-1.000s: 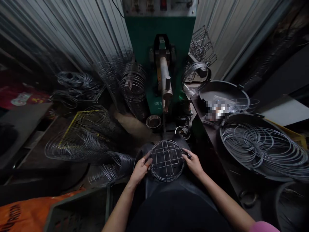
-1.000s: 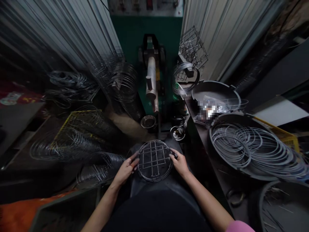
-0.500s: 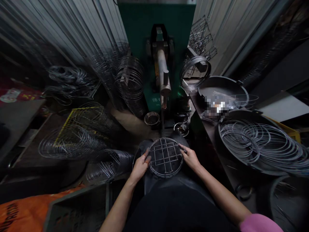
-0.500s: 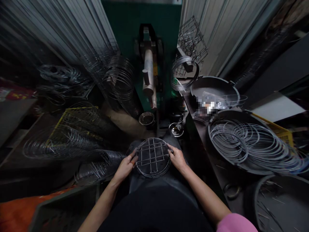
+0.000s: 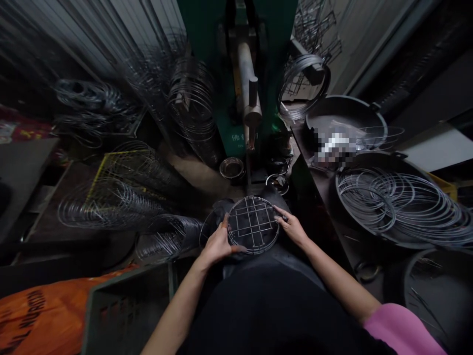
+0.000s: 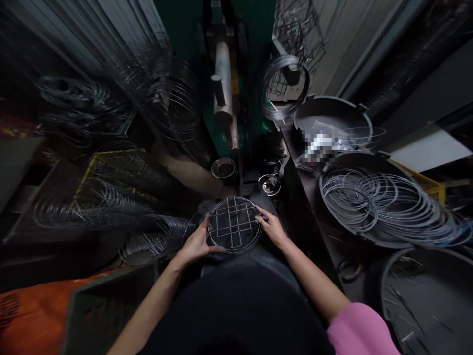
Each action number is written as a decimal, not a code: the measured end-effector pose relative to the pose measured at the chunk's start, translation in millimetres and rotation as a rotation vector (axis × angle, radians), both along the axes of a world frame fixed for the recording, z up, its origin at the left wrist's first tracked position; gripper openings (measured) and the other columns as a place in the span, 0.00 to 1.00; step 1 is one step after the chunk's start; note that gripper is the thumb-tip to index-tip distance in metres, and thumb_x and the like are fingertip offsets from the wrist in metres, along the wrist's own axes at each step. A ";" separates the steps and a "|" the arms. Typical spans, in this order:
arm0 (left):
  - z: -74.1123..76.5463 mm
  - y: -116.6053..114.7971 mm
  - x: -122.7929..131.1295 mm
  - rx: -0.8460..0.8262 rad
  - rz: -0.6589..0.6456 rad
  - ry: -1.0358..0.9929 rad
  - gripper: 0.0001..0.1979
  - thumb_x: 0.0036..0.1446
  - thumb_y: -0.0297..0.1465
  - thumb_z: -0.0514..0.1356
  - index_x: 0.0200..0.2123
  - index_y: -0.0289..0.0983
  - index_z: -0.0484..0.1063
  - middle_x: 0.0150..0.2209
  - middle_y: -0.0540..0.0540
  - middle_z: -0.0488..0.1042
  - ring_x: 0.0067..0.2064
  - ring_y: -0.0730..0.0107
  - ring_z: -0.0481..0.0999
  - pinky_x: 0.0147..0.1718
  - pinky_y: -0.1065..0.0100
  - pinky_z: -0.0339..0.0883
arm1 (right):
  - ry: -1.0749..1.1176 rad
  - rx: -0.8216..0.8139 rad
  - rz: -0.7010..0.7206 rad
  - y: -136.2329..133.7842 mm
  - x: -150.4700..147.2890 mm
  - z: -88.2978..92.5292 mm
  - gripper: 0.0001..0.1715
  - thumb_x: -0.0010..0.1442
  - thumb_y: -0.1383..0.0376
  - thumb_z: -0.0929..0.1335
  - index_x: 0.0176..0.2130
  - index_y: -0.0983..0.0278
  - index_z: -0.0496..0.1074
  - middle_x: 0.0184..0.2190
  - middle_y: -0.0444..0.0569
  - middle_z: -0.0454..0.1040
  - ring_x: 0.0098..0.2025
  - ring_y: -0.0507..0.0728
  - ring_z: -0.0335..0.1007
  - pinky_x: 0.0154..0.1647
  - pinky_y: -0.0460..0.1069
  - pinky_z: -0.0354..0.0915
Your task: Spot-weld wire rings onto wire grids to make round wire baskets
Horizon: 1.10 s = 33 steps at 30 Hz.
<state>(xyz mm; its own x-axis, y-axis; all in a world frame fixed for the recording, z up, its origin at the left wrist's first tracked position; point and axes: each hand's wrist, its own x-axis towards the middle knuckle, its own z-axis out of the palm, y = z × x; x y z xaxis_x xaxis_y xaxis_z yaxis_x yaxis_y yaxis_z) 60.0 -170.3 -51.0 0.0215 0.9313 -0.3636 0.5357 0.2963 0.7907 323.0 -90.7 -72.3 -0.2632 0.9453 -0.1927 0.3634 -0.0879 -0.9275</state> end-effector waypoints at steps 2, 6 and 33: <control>-0.9 -1.6 10.9 -0.035 0.035 0.103 0.63 0.29 0.42 0.71 0.65 0.37 0.39 0.61 0.35 0.56 0.60 0.47 0.59 0.56 0.54 0.53 | 0.022 -0.005 -0.002 0.1 -0.8 -0.4 0.25 0.54 0.61 0.67 0.52 0.60 0.70 0.50 0.48 0.72 0.54 0.58 0.66 0.57 0.54 0.59; 7.6 -1.7 7.1 -0.029 0.154 -0.032 0.62 0.24 0.37 0.73 0.63 0.38 0.46 0.50 0.41 0.67 0.51 0.54 0.69 0.50 0.59 0.61 | 0.028 -0.056 -0.072 2.2 2.7 3.8 0.28 0.50 0.60 0.69 0.52 0.63 0.70 0.47 0.51 0.75 0.49 0.58 0.70 0.53 0.54 0.62; 76.6 24.0 24.6 0.173 0.566 -0.950 0.32 0.45 0.34 0.66 0.54 0.36 0.62 0.27 0.53 0.68 0.26 0.80 0.65 0.26 0.74 0.59 | 0.077 0.092 -0.093 13.9 -33.5 74.4 0.19 0.55 0.59 0.64 0.44 0.65 0.74 0.38 0.51 0.77 0.40 0.58 0.73 0.42 0.51 0.68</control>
<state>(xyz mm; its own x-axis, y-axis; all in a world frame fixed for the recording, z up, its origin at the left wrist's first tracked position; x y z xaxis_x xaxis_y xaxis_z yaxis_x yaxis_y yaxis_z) 84.6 -146.3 25.6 -0.2215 0.9312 -0.2896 -0.4851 0.1524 0.8611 289.4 -76.9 2.1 -0.1840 0.9791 -0.0868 0.2850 -0.0313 -0.9580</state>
